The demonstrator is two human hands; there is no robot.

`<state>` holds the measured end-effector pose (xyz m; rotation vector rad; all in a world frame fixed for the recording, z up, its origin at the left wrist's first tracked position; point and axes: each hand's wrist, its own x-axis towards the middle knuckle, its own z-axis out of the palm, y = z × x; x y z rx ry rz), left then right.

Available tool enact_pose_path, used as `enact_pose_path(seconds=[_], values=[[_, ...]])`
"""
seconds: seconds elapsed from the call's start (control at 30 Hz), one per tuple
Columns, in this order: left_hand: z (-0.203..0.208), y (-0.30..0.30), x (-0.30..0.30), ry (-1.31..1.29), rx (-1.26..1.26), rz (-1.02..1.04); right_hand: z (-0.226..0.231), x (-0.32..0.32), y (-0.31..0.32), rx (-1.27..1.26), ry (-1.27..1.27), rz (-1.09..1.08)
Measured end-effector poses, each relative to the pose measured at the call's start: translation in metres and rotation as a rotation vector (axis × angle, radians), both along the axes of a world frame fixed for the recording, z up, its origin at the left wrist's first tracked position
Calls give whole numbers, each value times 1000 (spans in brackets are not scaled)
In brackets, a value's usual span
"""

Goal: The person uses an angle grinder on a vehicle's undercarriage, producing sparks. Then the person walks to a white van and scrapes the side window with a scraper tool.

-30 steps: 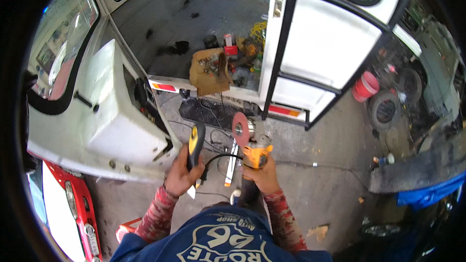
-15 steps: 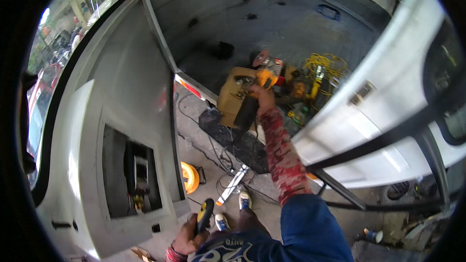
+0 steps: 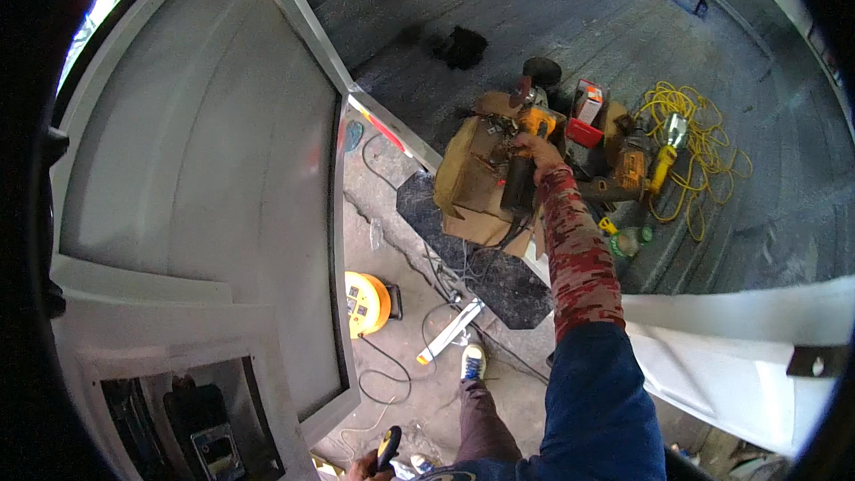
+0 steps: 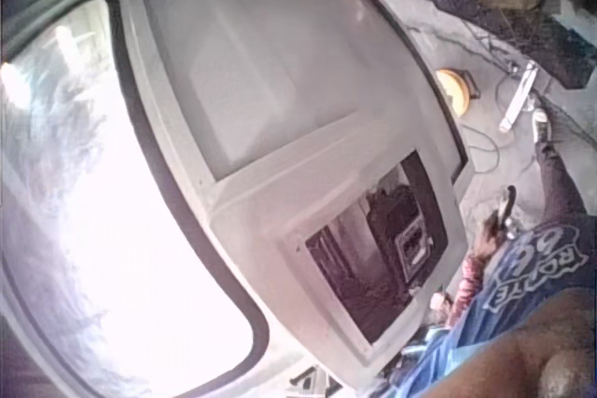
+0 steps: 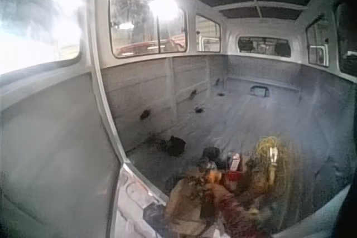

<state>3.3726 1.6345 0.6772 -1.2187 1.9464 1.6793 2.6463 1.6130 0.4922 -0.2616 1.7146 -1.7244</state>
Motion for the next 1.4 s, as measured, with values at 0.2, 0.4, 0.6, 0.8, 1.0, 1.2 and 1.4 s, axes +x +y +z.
enact_pose_path(seconds=[0.2,0.4,0.6,0.8,1.0,1.2,1.4], values=[[0,6,7,-127,-39,96,-47,-10,3,170,-140,-132],[-16,8,18,-144,135,234,-28,-8,12,428,478,158],[-34,13,39,-71,162,412,-8,32,-38,915,375,-420],[-40,21,54,-340,-13,200,19,62,-51,1328,623,-429],[-40,17,47,-388,-78,111,23,84,-53,1174,617,-462],[-65,24,77,-120,-439,-59,13,131,-49,1279,1050,-139],[-131,46,161,-166,-246,-51,42,201,-27,1123,917,-120]])
